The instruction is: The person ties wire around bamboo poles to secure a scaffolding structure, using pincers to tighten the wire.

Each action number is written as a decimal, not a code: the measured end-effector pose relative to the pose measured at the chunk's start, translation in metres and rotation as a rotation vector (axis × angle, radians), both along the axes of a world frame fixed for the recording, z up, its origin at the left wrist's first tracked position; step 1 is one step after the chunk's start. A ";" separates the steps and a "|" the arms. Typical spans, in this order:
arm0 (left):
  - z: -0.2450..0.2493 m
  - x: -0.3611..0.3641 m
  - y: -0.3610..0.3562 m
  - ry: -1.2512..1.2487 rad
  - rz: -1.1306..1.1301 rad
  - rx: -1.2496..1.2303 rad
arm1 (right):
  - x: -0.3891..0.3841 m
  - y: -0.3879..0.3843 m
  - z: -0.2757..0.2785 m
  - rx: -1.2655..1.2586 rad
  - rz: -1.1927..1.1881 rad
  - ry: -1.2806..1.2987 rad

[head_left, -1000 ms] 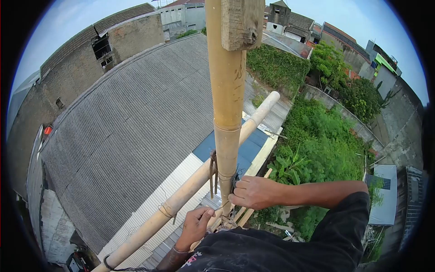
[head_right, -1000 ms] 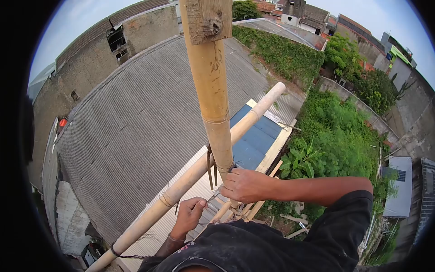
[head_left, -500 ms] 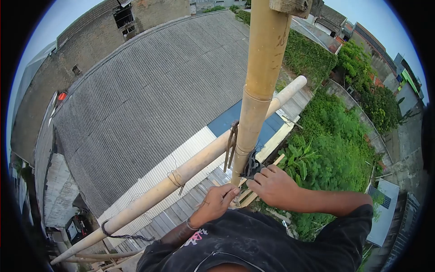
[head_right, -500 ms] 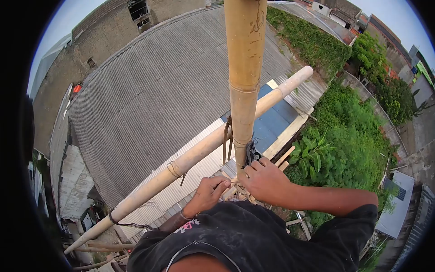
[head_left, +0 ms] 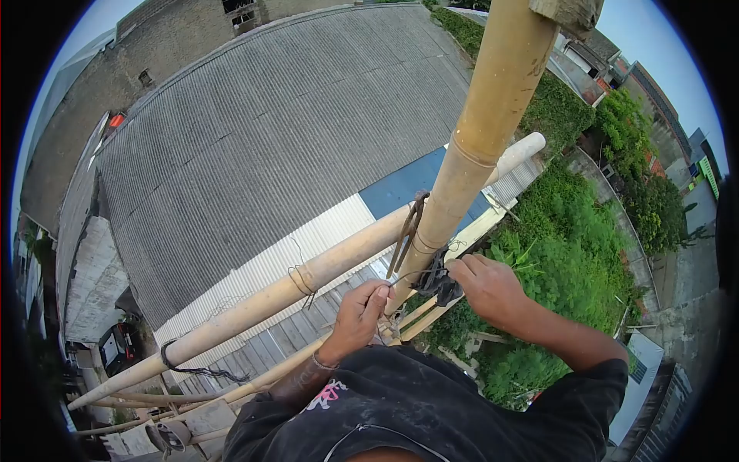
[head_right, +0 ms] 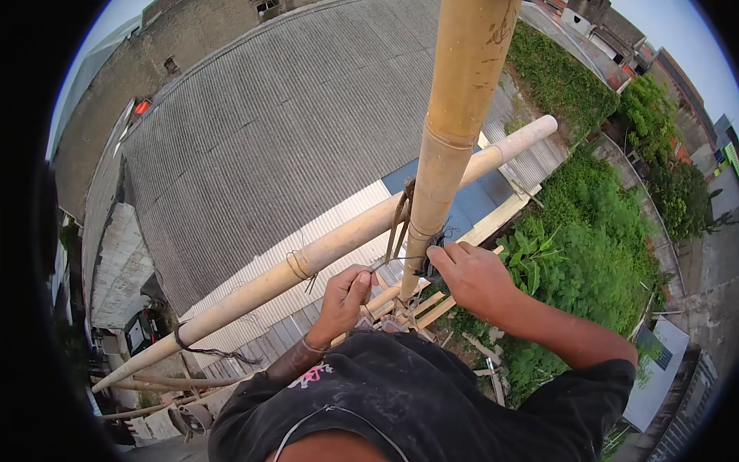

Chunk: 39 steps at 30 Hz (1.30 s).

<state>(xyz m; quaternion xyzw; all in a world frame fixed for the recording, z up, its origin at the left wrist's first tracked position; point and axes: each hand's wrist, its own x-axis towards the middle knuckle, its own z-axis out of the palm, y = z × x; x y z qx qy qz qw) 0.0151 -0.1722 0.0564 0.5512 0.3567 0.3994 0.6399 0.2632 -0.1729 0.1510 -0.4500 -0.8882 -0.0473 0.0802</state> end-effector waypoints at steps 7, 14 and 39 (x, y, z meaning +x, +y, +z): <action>-0.046 0.013 -0.015 -0.018 0.004 0.055 | 0.025 0.015 0.046 -0.102 -0.183 -0.277; -0.078 0.011 -0.018 0.215 0.098 0.602 | 0.013 0.009 0.095 -1.058 0.107 0.235; -0.127 -0.044 0.007 0.521 0.117 0.444 | 0.041 -0.009 0.059 -1.432 -0.137 -0.214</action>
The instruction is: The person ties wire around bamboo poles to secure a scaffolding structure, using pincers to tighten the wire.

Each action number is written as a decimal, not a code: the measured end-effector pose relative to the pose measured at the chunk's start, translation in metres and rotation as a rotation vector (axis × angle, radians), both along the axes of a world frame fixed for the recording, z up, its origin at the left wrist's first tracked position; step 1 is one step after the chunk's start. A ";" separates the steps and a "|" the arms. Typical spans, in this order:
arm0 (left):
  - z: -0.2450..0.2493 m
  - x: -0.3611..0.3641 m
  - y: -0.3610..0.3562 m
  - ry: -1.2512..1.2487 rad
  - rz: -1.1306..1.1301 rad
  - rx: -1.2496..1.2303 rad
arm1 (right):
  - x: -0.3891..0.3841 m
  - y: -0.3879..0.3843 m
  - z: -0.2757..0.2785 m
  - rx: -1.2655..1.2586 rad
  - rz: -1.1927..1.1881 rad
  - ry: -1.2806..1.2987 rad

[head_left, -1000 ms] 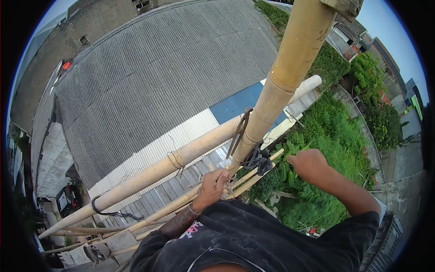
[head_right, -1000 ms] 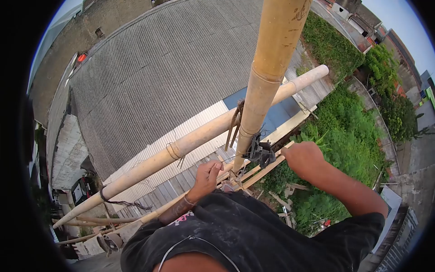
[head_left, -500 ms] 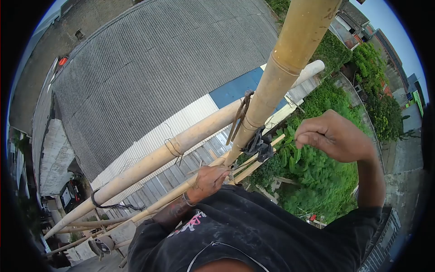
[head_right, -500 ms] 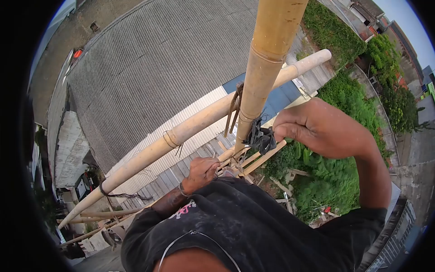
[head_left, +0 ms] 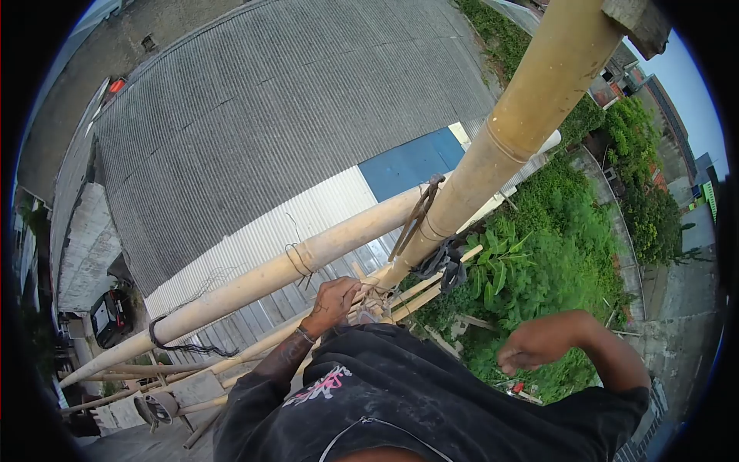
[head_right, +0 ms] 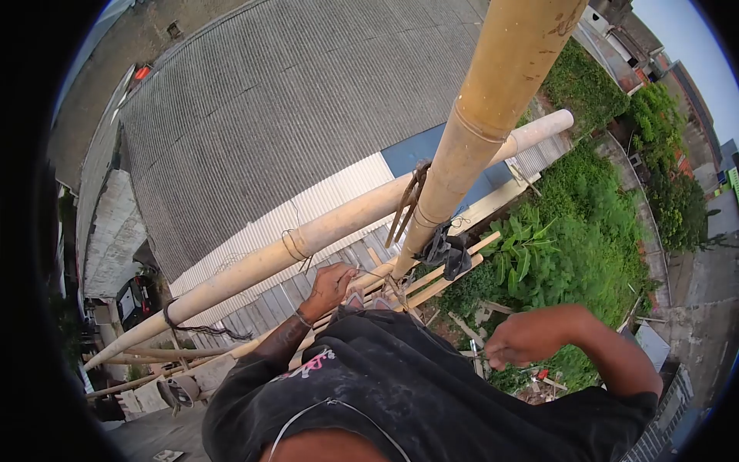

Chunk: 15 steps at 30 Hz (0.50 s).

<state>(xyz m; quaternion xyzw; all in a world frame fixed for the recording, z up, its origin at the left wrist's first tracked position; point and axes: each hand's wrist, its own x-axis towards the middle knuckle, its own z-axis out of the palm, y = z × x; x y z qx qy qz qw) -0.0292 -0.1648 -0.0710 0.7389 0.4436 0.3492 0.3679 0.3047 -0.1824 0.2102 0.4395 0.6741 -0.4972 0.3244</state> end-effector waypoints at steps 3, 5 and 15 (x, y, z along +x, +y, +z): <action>0.011 0.016 -0.017 -0.090 -0.153 0.117 | -0.027 0.016 0.077 0.009 -0.199 0.502; 0.015 0.024 -0.026 -0.119 -0.255 0.209 | -0.001 0.036 0.068 0.448 -0.248 0.359; 0.009 0.015 -0.025 -0.036 0.015 0.300 | 0.001 0.011 0.087 0.144 -0.149 0.569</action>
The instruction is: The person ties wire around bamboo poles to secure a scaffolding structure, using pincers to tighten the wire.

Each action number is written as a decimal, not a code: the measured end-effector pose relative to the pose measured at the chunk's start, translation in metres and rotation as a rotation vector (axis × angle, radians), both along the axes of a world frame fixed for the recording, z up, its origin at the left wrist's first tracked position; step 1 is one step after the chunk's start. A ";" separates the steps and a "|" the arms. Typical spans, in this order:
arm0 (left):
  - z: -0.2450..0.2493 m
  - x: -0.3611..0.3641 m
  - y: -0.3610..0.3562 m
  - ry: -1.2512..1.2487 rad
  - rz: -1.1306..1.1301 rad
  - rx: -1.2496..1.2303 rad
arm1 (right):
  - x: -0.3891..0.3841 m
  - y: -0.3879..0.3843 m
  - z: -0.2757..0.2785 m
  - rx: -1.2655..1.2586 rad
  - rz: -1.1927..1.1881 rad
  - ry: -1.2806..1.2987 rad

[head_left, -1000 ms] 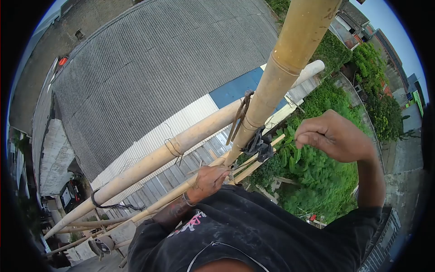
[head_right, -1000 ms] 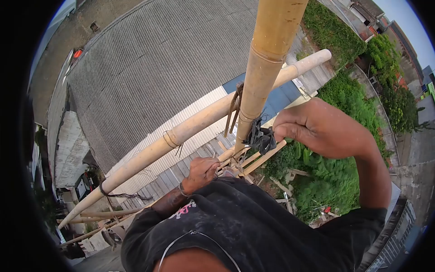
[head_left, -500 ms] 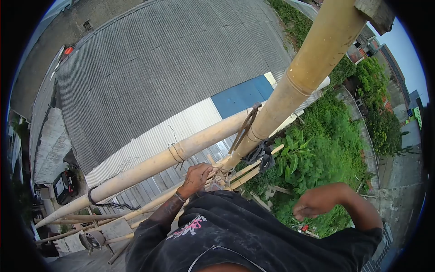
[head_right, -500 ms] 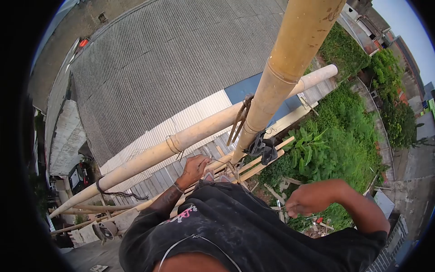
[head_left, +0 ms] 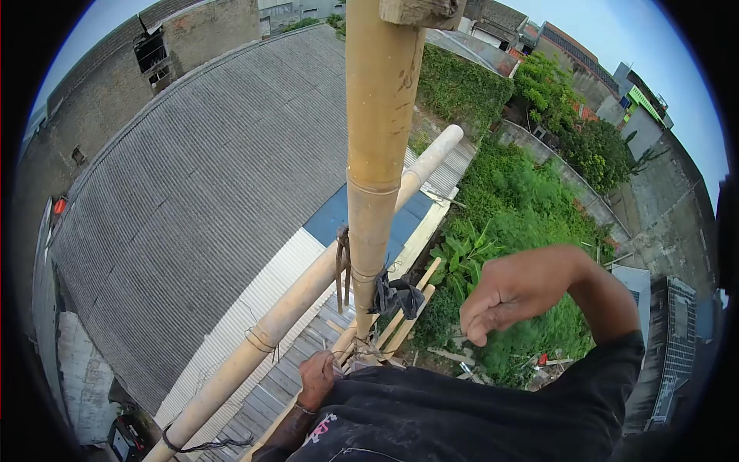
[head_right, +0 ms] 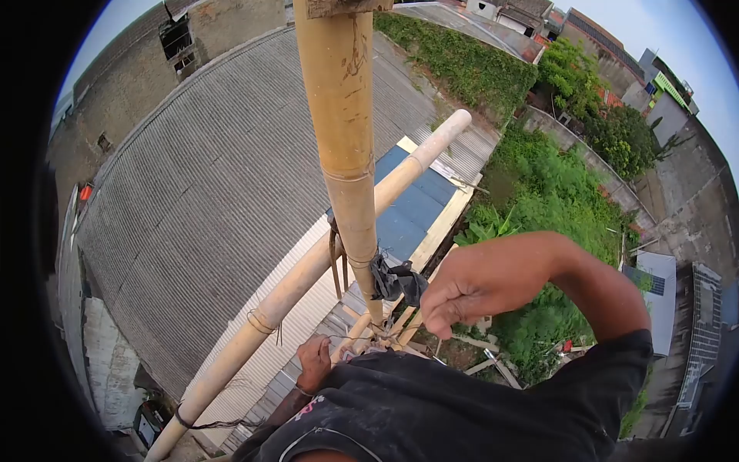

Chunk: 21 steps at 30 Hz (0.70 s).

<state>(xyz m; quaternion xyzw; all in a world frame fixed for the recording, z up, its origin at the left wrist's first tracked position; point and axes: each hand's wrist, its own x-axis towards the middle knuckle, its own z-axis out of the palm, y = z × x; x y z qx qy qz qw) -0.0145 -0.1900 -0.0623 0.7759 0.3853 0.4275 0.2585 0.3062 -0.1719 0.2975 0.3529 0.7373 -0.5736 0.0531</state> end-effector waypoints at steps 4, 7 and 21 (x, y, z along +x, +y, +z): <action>0.015 0.007 0.001 -0.014 -0.025 0.072 | 0.087 0.019 -0.078 0.528 -0.168 -0.931; 0.005 0.005 0.009 -0.086 0.098 -0.008 | 0.037 -0.030 -0.106 -0.281 0.250 -0.816; -0.049 -0.004 0.003 -0.045 0.029 -0.019 | 0.047 -0.029 -0.073 0.101 0.003 -0.669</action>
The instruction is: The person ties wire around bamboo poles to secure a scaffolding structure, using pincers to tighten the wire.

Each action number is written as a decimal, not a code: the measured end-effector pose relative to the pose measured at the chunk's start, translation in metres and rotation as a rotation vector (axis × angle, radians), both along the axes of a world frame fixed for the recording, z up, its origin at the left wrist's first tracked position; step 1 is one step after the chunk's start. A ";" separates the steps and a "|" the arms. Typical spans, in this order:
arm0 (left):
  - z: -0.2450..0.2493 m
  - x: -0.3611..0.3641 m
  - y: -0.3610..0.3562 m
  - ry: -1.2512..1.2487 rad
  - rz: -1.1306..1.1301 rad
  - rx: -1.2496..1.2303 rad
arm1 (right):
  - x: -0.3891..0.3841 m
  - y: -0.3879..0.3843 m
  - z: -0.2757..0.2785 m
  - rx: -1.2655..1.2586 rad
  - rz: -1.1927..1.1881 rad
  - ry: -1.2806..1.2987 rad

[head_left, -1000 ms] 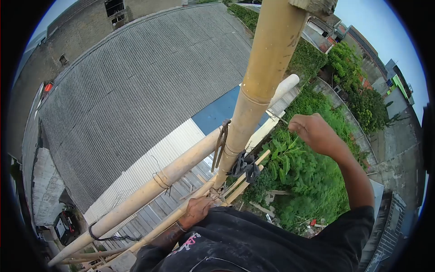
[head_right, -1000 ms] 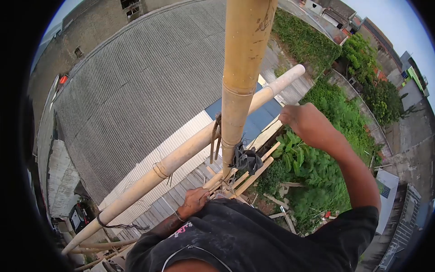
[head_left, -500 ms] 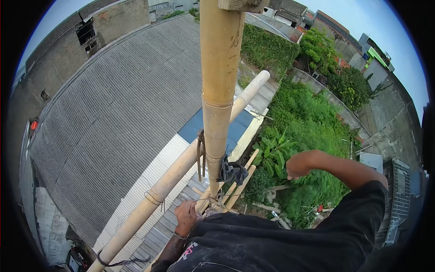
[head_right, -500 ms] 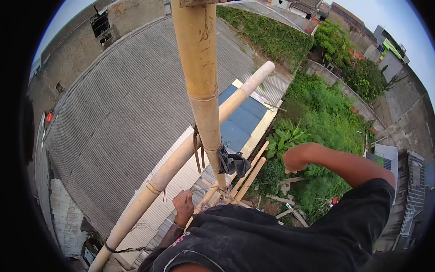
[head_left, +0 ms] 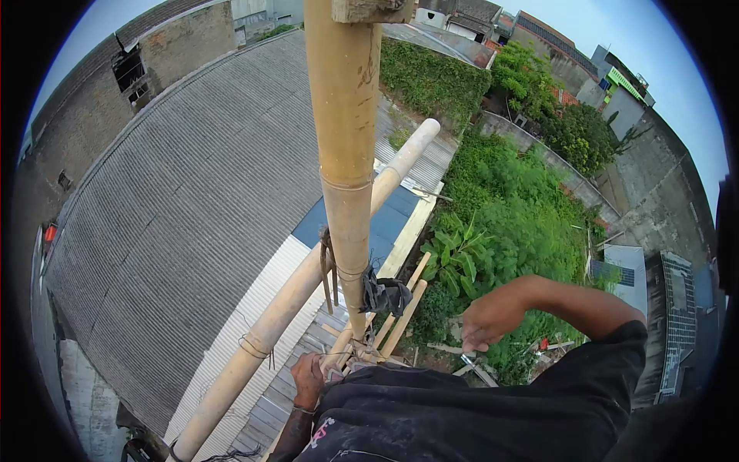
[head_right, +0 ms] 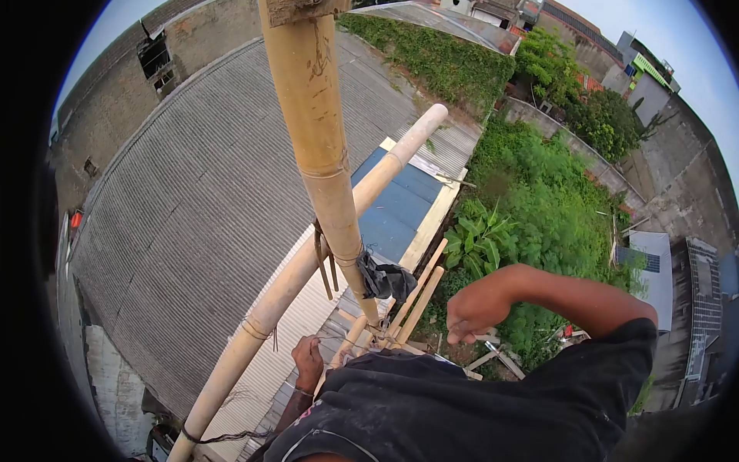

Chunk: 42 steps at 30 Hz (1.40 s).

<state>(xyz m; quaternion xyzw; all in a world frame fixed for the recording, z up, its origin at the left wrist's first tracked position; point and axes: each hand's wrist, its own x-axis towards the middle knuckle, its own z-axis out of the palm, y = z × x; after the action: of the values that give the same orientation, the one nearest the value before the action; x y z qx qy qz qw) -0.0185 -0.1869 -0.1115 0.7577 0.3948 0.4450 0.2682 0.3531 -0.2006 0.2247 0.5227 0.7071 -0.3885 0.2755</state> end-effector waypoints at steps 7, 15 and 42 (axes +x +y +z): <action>0.015 0.018 -0.002 -0.083 -0.188 -0.012 | 0.029 0.006 0.010 0.575 -0.001 -0.355; 0.042 0.054 0.001 -0.103 -0.233 -0.008 | 0.015 -0.018 -0.043 0.707 0.176 -0.378; 0.107 0.055 0.010 0.031 -0.286 0.032 | -0.007 -0.022 -0.074 -0.085 0.150 0.030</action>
<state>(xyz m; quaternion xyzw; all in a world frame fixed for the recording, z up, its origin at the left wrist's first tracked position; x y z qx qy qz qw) 0.0367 -0.1772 -0.0044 0.8173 0.2797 0.3966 0.3106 0.3464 -0.2225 0.1510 0.4504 0.7312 -0.4042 0.3148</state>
